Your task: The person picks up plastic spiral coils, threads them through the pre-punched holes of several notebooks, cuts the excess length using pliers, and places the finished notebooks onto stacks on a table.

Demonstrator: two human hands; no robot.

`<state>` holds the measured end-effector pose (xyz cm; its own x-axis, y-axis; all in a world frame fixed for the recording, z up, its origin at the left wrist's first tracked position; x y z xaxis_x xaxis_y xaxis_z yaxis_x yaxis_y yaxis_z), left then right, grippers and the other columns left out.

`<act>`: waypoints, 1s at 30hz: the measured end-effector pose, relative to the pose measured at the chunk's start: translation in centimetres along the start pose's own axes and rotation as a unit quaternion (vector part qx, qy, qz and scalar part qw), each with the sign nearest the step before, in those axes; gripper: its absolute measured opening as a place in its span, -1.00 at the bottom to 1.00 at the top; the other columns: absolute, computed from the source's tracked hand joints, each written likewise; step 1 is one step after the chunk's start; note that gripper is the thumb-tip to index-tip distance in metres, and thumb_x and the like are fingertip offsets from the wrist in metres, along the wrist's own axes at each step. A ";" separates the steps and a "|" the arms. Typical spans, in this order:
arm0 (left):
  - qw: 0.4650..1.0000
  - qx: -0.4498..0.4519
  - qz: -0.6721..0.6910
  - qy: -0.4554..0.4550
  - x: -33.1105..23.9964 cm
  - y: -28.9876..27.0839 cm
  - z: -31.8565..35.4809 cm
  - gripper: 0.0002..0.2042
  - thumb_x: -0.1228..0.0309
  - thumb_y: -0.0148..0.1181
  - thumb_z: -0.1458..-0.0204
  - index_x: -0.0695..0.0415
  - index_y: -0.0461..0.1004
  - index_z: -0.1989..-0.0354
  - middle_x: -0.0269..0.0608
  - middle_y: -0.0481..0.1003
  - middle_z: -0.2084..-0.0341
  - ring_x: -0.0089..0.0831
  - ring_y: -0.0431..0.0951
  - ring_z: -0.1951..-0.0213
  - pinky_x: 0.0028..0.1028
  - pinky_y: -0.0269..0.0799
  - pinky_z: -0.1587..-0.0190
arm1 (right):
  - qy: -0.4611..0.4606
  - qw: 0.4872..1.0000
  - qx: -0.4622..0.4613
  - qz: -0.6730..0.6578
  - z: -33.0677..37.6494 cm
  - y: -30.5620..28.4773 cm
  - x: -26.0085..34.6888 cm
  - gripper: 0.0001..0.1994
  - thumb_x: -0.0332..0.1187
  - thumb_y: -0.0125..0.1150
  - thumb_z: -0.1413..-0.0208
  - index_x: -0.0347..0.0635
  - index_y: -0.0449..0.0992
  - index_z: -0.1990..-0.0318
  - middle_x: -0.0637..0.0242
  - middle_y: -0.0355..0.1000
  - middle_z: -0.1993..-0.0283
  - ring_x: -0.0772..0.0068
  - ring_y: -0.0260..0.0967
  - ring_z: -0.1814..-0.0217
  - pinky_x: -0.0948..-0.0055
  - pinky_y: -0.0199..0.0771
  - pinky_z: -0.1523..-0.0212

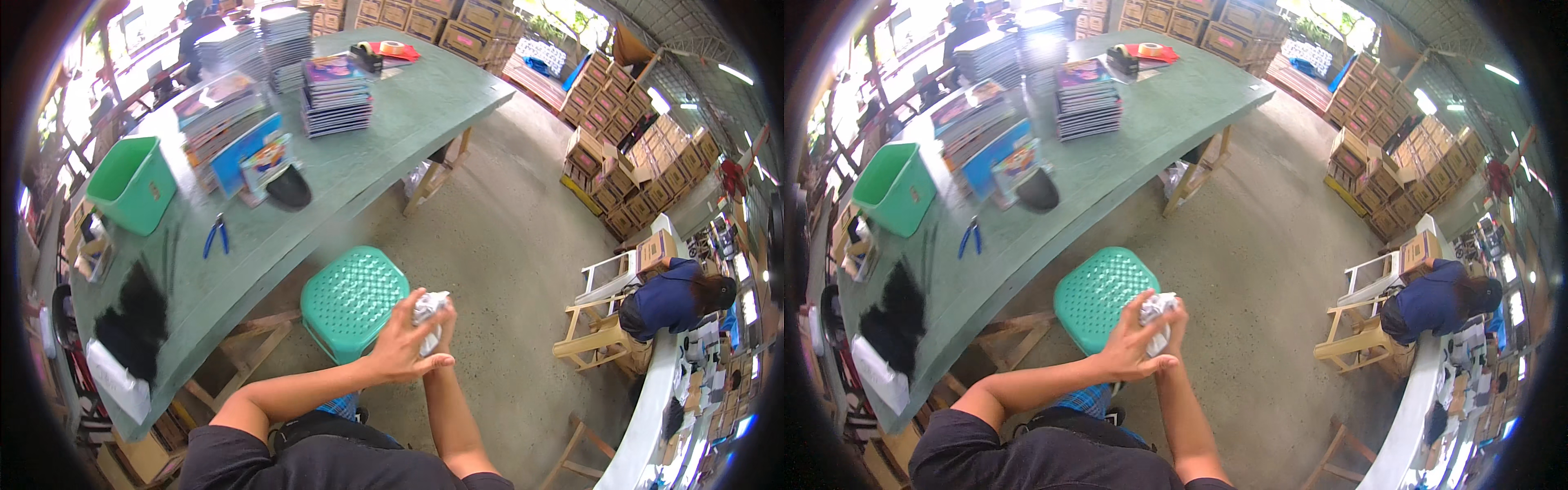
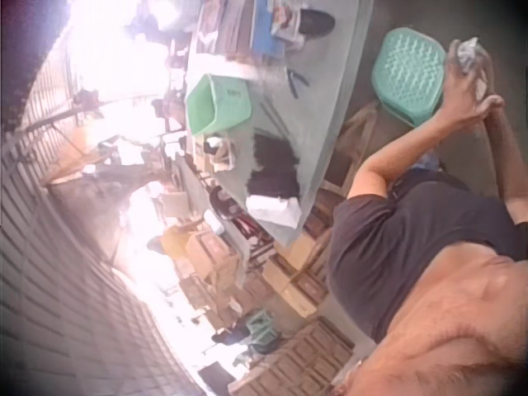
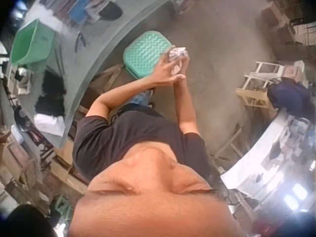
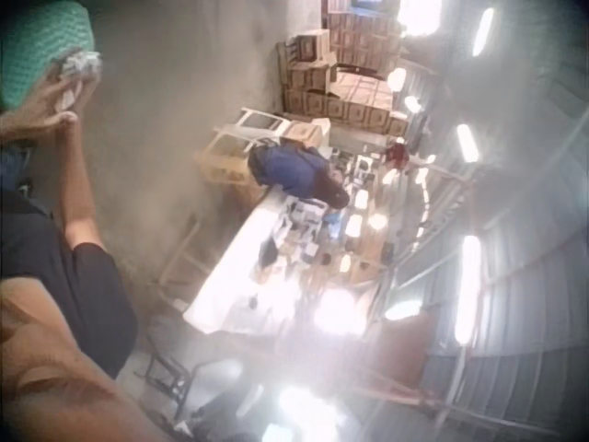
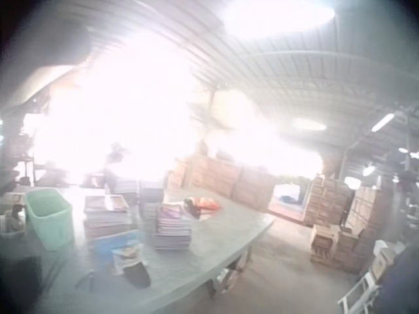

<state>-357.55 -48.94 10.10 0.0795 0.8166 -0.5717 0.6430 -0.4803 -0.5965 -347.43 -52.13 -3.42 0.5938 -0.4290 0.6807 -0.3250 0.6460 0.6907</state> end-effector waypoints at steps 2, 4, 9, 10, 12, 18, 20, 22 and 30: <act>0.998 -0.037 -0.022 -0.050 2.5 2.1 -3.5 -0.34 -0.10 0.18 0.14 -0.08 0.28 -0.15 0.16 0.24 -0.02 0.06 0.33 0.02 -0.19 0.39 0.08 | 0.004 0.993 0.118 -0.010 -5.6 -2.3 -0.5 -0.69 -0.01 -0.12 -0.15 -0.04 0.34 0.25 0.37 0.32 0.34 0.44 0.31 0.30 0.48 0.37 0.28; 0.999 -0.029 0.004 -0.037 5.1 5.8 -6.8 -0.34 -0.04 0.22 0.15 -0.08 0.27 -0.16 0.11 0.33 0.09 -0.04 0.43 0.16 -0.27 0.46 0.23 | 0.131 0.932 0.223 -0.253 -8.6 -1.2 -1.3 -0.58 -0.03 0.12 -0.09 -0.02 0.29 -0.01 0.26 0.25 0.14 0.47 0.19 0.04 0.62 0.26 -0.06; 0.984 0.136 0.061 -0.092 7.3 18.4 -16.2 -0.37 0.04 0.14 0.08 0.06 0.24 -0.18 0.07 0.42 0.30 -0.07 0.48 0.32 -0.24 0.45 0.29 | 0.045 0.997 0.000 -0.069 -16.2 -11.8 7.7 -0.71 0.00 -0.13 -0.15 0.07 0.42 0.31 0.44 0.40 0.27 0.38 0.36 0.23 0.28 0.41 0.26; 0.975 0.187 0.058 -0.103 7.9 21.0 -17.9 -0.36 0.04 0.13 0.08 0.10 0.24 -0.17 0.06 0.42 0.32 -0.07 0.48 0.33 -0.23 0.43 0.29 | 0.067 0.995 -0.007 -0.075 -17.6 -13.4 8.3 -0.71 0.01 -0.13 -0.14 0.07 0.41 0.29 0.43 0.40 0.26 0.37 0.35 0.21 0.27 0.40 0.24; 0.964 0.245 0.050 -0.090 8.9 26.4 -20.6 -0.49 0.07 0.00 -0.01 0.22 0.35 -0.01 0.07 0.47 0.42 -0.04 0.52 0.37 -0.16 0.44 0.31 | 0.104 0.990 -0.055 -0.076 -20.1 -16.9 9.8 -0.69 0.04 -0.12 -0.12 0.08 0.41 0.25 0.43 0.39 0.22 0.36 0.34 0.18 0.25 0.38 0.20; 0.879 0.475 0.008 -0.024 13.4 44.8 -25.6 -0.59 0.12 -0.09 -0.07 0.29 0.48 0.33 0.09 0.53 0.53 -0.01 0.57 0.44 -0.17 0.49 0.38 | 0.212 0.957 -0.169 -0.099 -28.8 -22.9 13.0 -0.61 0.11 -0.11 -0.07 0.09 0.38 0.13 0.41 0.38 0.10 0.33 0.31 0.06 0.20 0.32 0.10; 0.890 0.449 0.038 -0.068 16.3 48.1 -30.3 -0.58 0.10 -0.09 -0.07 0.27 0.50 0.36 0.10 0.53 0.51 -0.05 0.58 0.43 -0.18 0.50 0.35 | 0.255 0.944 -0.184 -0.103 -33.5 -23.7 15.4 -0.58 0.14 -0.10 -0.05 0.09 0.38 0.09 0.40 0.37 0.07 0.33 0.30 0.02 0.19 0.30 0.06; 0.876 0.442 0.035 -0.189 20.7 50.1 -35.5 -0.51 0.01 -0.12 -0.10 0.27 0.50 0.27 0.16 0.52 0.37 0.02 0.55 0.26 -0.16 0.45 0.18 | 0.310 0.930 -0.182 -0.072 -39.1 -23.9 18.6 -0.54 0.16 -0.09 -0.04 0.09 0.37 0.05 0.40 0.37 0.03 0.32 0.28 -0.01 0.17 0.28 0.03; 0.747 0.086 0.297 -0.589 42.7 53.2 -46.6 -0.62 0.14 0.02 0.00 0.25 0.54 0.26 -0.12 0.56 0.36 -0.35 0.53 0.31 -0.38 0.41 0.23 | 0.381 0.795 0.029 0.471 -65.9 -24.4 25.8 -0.43 0.02 0.08 -0.04 -0.11 0.23 -0.13 0.23 0.25 -0.12 0.27 0.16 -0.13 0.23 0.19 -0.09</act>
<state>-284.48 -24.67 -19.78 -0.4782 -0.3562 -0.8028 0.6452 -0.7626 -0.0460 -275.67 -37.29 -18.83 0.3336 0.7486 0.5731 -0.9096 0.4152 -0.0129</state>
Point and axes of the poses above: each hand's wrist, its own z-axis away from the middle knuckle, its own y-axis out of the palm, x = y × z, the point moved 8 cm from there along -z, towards the middle knuckle
